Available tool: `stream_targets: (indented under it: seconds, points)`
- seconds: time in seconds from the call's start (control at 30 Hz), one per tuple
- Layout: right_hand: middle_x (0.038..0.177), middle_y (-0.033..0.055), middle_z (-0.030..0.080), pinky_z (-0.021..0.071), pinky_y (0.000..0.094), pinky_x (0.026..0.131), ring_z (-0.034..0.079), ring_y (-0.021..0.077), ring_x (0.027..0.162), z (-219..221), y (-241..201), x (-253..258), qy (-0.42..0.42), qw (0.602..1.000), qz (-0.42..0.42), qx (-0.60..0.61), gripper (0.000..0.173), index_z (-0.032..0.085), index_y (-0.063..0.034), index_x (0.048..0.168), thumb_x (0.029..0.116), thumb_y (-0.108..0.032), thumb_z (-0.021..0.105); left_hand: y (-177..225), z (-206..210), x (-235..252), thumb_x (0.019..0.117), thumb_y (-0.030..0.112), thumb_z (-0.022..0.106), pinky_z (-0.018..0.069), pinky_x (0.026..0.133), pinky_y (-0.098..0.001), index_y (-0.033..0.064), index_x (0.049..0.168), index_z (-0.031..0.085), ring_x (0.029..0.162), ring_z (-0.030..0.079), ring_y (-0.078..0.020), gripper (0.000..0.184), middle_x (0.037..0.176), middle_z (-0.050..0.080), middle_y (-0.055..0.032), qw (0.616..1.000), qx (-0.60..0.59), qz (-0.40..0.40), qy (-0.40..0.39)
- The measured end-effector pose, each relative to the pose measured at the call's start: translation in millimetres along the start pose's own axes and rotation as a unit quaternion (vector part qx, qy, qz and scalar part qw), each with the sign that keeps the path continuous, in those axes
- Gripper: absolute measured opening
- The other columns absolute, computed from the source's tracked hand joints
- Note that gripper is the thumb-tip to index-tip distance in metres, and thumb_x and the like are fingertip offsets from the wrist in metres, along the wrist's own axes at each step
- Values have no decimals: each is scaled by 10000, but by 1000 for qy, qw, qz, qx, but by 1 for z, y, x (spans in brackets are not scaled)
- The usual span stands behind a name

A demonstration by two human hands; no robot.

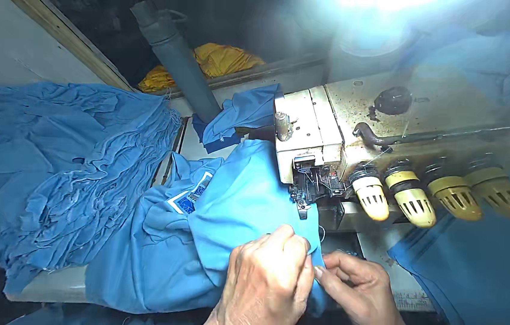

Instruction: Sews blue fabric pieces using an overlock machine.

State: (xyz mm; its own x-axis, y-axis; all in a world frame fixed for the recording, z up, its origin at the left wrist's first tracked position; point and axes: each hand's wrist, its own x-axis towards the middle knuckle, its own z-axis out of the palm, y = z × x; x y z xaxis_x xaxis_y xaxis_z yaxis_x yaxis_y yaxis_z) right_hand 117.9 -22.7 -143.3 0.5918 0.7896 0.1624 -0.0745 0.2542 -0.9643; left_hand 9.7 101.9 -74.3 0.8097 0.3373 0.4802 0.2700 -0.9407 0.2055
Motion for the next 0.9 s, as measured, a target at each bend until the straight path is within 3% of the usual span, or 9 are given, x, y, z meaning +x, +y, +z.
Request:
stream_targets:
  seconds: [0.07, 0.17, 0.27, 0.43, 0.5, 0.6, 0.7, 0.8, 0.9]
  points:
    - [656, -82, 657, 474, 107, 544, 559, -78, 577, 4, 1, 8, 10, 1000, -19, -7, 75, 715, -15, 841, 854, 27, 654, 4, -5, 2, 918, 205, 581, 468, 498, -271, 139, 849, 763, 605, 623, -125, 206, 711, 652, -2, 999, 21, -29, -17]
    - [671, -78, 663, 490, 117, 562, 569, -73, 592, 7, -6, 8, 11, 1000, -8, -1, 91, 712, -2, 863, 853, 62, 648, 9, -12, 2, 920, 163, 586, 494, 541, -287, 122, 852, 773, 633, 645, -150, 203, 726, 679, -24, 998, 22, -48, -33]
    - [697, -69, 687, 513, 118, 587, 594, -72, 616, 9, -7, 6, 14, 1000, -10, 6, 102, 710, 8, 864, 846, 80, 640, 11, -12, 5, 916, 151, 588, 471, 527, -287, 115, 825, 758, 622, 630, -161, 196, 709, 658, -31, 998, 36, -29, -34]
    - [665, -70, 656, 468, 91, 561, 545, -93, 594, 14, 0, 7, 33, 999, -43, -5, 89, 702, 9, 818, 831, 61, 631, 7, 6, 19, 865, 181, 601, 419, 443, -278, 125, 731, 714, 536, 576, -135, 185, 635, 585, 1, 997, 77, 4, 9]
    - [657, -75, 651, 466, 92, 556, 544, -91, 589, 14, 0, 7, 32, 998, -47, -4, 87, 705, 3, 829, 848, 43, 631, 5, 7, 19, 855, 187, 603, 421, 474, -286, 129, 740, 716, 560, 579, -140, 171, 651, 583, 5, 996, 84, -3, 11]
    - [748, -46, 722, 550, 141, 607, 639, -42, 645, 9, -7, 2, 16, 1000, -15, 17, 98, 723, 20, 934, 879, 53, 649, 2, -3, 4, 875, 185, 556, 469, 677, -374, 156, 883, 760, 694, 614, -166, 206, 761, 648, 12, 997, 78, -15, -14]
    - [886, -15, 778, 615, 201, 707, 721, 14, 763, 5, -11, -7, 9, 999, 15, 46, 234, 706, 52, 1097, 873, 92, 651, 1, -13, -16, 923, 155, 561, 445, 833, -405, 153, 931, 777, 781, 637, -167, 216, 841, 714, -10, 998, 55, -28, -1]
    - [939, -1, 789, 629, 228, 751, 741, 44, 814, 4, -6, -11, 12, 997, 12, 79, 295, 696, 58, 1165, 874, 89, 662, 0, -16, -26, 952, 153, 593, 434, 782, -318, 131, 910, 778, 721, 615, -135, 191, 790, 720, -24, 999, 22, -17, 27]
    - [947, 11, 791, 630, 238, 753, 747, 60, 816, 4, -1, -12, 12, 995, 11, 101, 305, 700, 51, 1181, 879, 82, 669, 2, -18, -27, 953, 189, 612, 412, 782, -311, 137, 909, 759, 714, 589, -139, 162, 758, 688, -20, 1000, -9, 10, 12]
